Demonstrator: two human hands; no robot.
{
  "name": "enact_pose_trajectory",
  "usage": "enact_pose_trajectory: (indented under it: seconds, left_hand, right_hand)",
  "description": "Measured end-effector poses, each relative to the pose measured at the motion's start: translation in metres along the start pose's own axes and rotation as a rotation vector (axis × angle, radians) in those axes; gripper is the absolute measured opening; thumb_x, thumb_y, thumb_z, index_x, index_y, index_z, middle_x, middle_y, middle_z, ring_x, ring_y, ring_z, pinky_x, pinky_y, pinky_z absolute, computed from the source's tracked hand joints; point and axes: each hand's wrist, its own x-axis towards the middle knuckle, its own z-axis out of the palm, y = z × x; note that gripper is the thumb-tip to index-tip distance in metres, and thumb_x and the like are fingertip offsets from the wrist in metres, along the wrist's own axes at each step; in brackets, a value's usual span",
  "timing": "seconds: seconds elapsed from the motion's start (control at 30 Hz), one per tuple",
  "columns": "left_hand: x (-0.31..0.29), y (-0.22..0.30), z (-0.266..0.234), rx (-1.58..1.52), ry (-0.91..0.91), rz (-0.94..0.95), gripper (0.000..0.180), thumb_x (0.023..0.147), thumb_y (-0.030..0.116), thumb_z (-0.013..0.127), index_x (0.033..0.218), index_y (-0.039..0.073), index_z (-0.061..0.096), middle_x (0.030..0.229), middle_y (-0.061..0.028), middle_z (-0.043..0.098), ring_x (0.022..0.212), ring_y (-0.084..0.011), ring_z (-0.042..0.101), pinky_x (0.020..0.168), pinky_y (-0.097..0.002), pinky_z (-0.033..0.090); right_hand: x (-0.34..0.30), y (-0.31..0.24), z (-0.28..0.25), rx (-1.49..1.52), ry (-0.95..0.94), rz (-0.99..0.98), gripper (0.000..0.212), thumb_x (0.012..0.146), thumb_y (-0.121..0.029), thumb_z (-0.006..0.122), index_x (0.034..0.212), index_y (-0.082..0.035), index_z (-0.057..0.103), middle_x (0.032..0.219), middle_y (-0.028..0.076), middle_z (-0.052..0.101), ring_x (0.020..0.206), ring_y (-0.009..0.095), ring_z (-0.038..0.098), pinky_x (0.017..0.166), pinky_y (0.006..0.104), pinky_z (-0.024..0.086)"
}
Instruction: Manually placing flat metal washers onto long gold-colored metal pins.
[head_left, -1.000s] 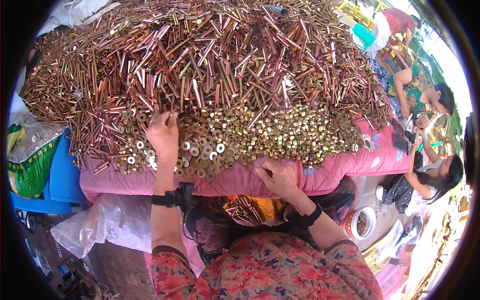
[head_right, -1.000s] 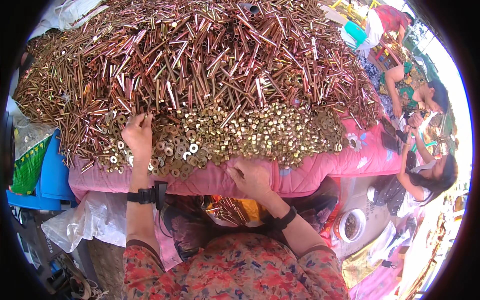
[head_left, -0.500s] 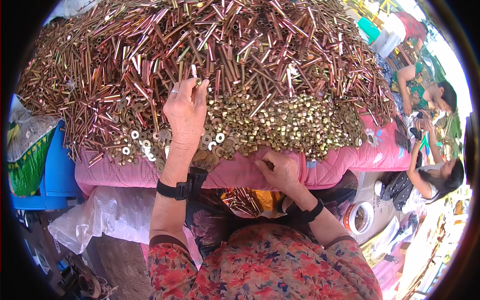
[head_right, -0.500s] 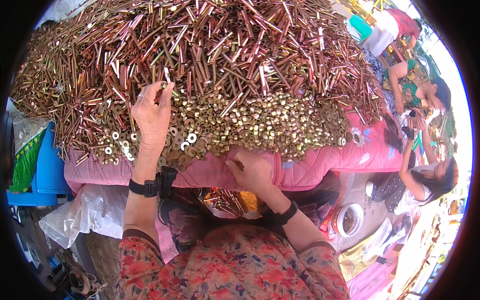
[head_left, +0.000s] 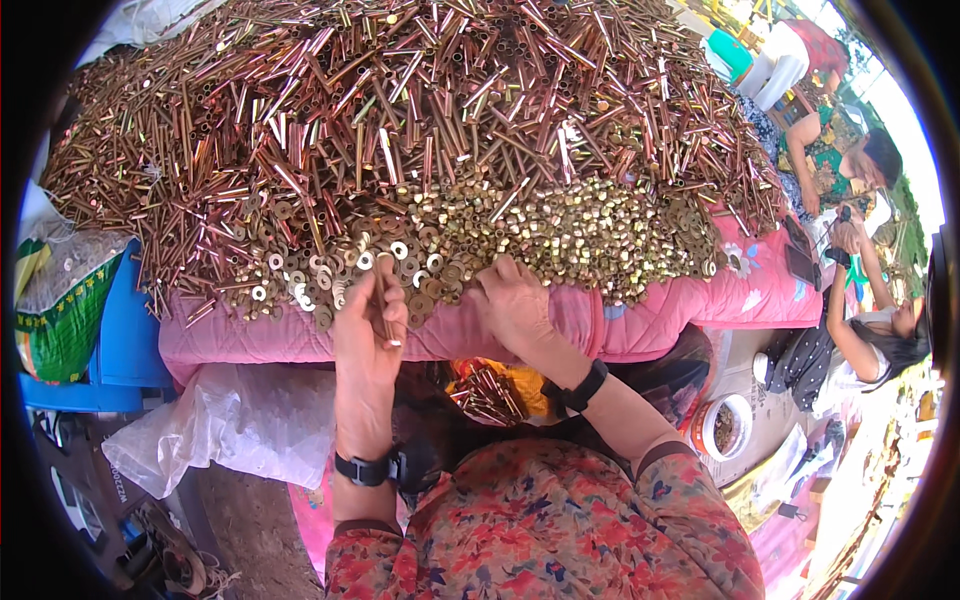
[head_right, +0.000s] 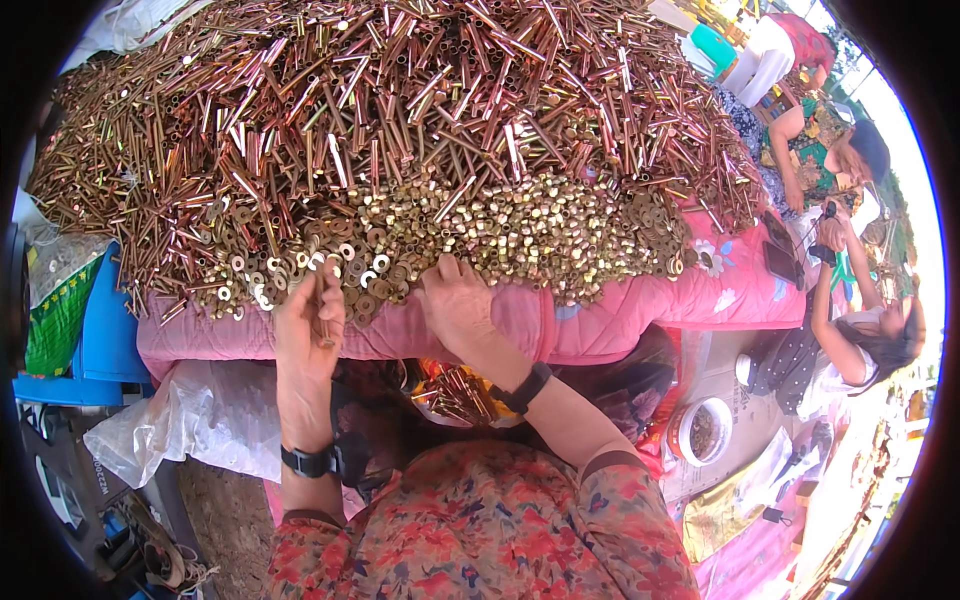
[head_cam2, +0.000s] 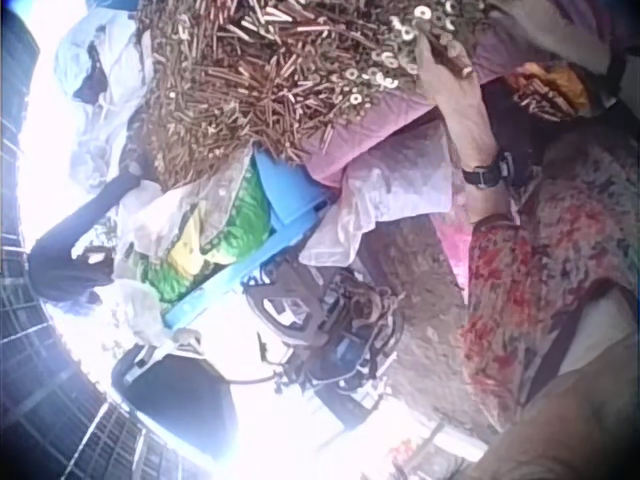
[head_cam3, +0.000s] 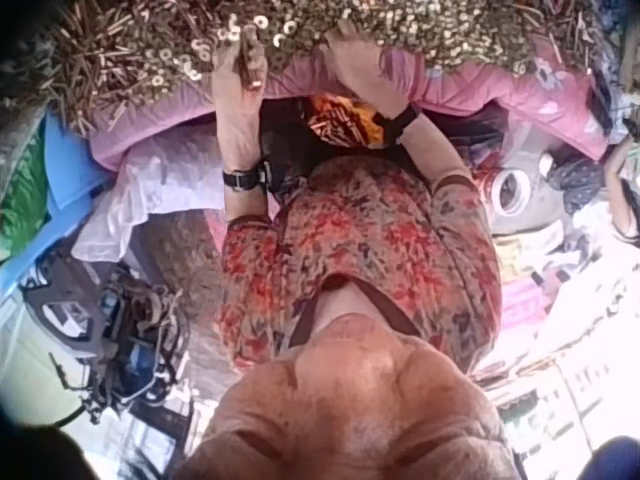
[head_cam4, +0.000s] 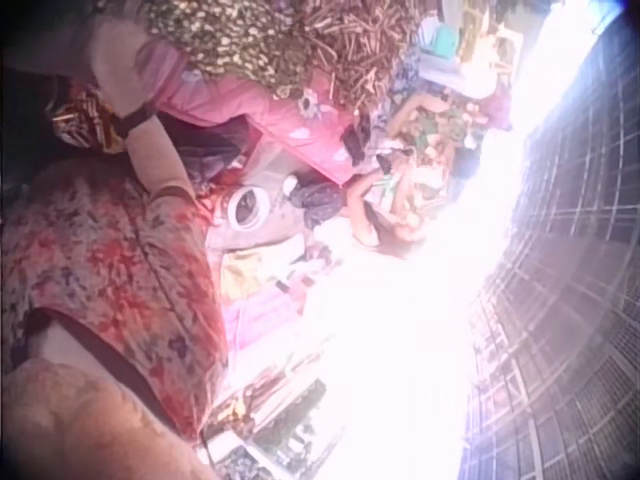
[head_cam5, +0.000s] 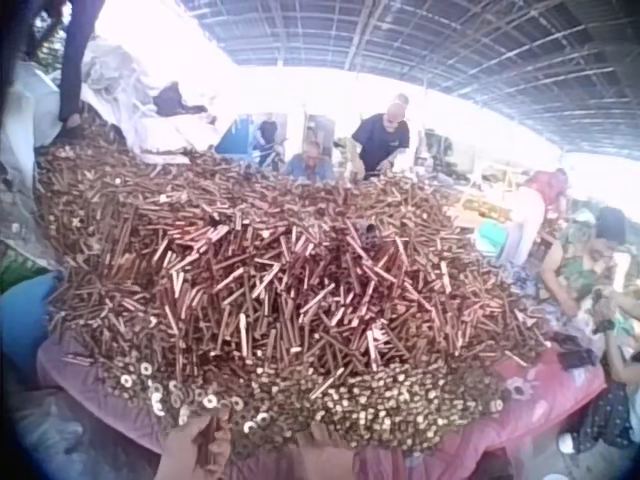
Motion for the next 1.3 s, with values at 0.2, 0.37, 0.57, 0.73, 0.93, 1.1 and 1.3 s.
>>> enact_pose_trajectory:
  seconds: [0.2,0.37,0.57,0.73,0.93,1.1,1.3]
  left_hand:
    - [-0.037,-0.037,-0.024,-0.137,0.009,-0.148,0.022,0.091,0.006,0.050,0.110,-0.005,0.053,0.090,-0.0107,0.059,0.071,-0.0137,0.057,0.054,-0.0195,0.048]
    - [-0.041,-0.053,-0.029,0.079,0.135,-0.250,0.022,0.089,0.007,0.056,0.110,0.004,0.056,0.091,-0.0104,0.063,0.070,-0.0136,0.061,0.050,-0.0172,0.049]
    - [-0.040,-0.062,-0.034,0.122,0.189,-0.227,0.017,0.086,0.006,0.059,0.102,0.001,0.059,0.085,-0.0092,0.063,0.067,-0.0125,0.060,0.048,-0.0168,0.048]
    - [-0.041,-0.069,-0.033,0.110,0.164,-0.226,0.016,0.083,0.006,0.062,0.098,0.000,0.061,0.080,-0.0084,0.063,0.060,-0.0100,0.057,0.045,-0.0178,0.044]
    - [-0.038,-0.079,-0.022,0.197,0.093,-0.100,0.014,0.082,0.007,0.065,0.094,0.001,0.062,0.074,-0.0054,0.063,0.054,-0.0070,0.052,0.044,-0.0168,0.037]
    - [-0.035,-0.089,-0.016,0.229,0.083,-0.039,0.010,0.079,0.007,0.070,0.086,0.002,0.064,0.071,-0.0042,0.063,0.052,-0.0050,0.051,0.043,-0.0160,0.036]
    - [-0.034,-0.091,-0.014,0.219,0.077,-0.029,0.007,0.080,0.008,0.069,0.082,0.003,0.064,0.070,-0.0041,0.063,0.050,-0.0044,0.049,0.041,-0.0151,0.033]
  right_hand:
    - [0.004,0.001,0.000,-0.200,-0.056,0.042,0.011,0.071,-0.015,0.064,0.075,-0.007,0.057,0.083,0.007,0.051,0.076,0.026,0.057,0.065,0.0394,0.047]
    - [0.008,0.007,0.003,-0.362,-0.090,-0.016,0.007,0.069,-0.014,0.063,0.071,-0.008,0.059,0.082,0.007,0.051,0.075,0.025,0.057,0.064,0.0371,0.044]
    - [0.001,0.005,-0.007,-0.308,-0.090,0.064,0.010,0.066,-0.017,0.065,0.070,-0.009,0.060,0.083,0.007,0.051,0.074,0.024,0.055,0.069,0.0391,0.042]
    - [0.004,0.007,-0.017,-0.311,0.012,-0.038,0.007,0.069,-0.016,0.064,0.071,-0.010,0.060,0.076,0.005,0.050,0.074,0.024,0.055,0.069,0.0384,0.042]
    - [-0.006,-0.018,-0.038,0.261,0.129,0.121,0.006,0.079,-0.010,0.063,0.079,-0.005,0.064,0.070,0.007,0.059,0.062,0.019,0.059,0.056,0.0319,0.045]
    - [-0.020,-0.027,-0.040,0.580,0.122,0.261,0.010,0.079,-0.006,0.065,0.089,-0.003,0.064,0.070,0.013,0.062,0.056,0.020,0.062,0.049,0.0294,0.046]
    - [-0.022,-0.027,-0.037,0.426,0.217,0.131,0.015,0.079,-0.004,0.064,0.094,-0.004,0.063,0.071,0.014,0.062,0.057,0.023,0.062,0.049,0.0298,0.046]
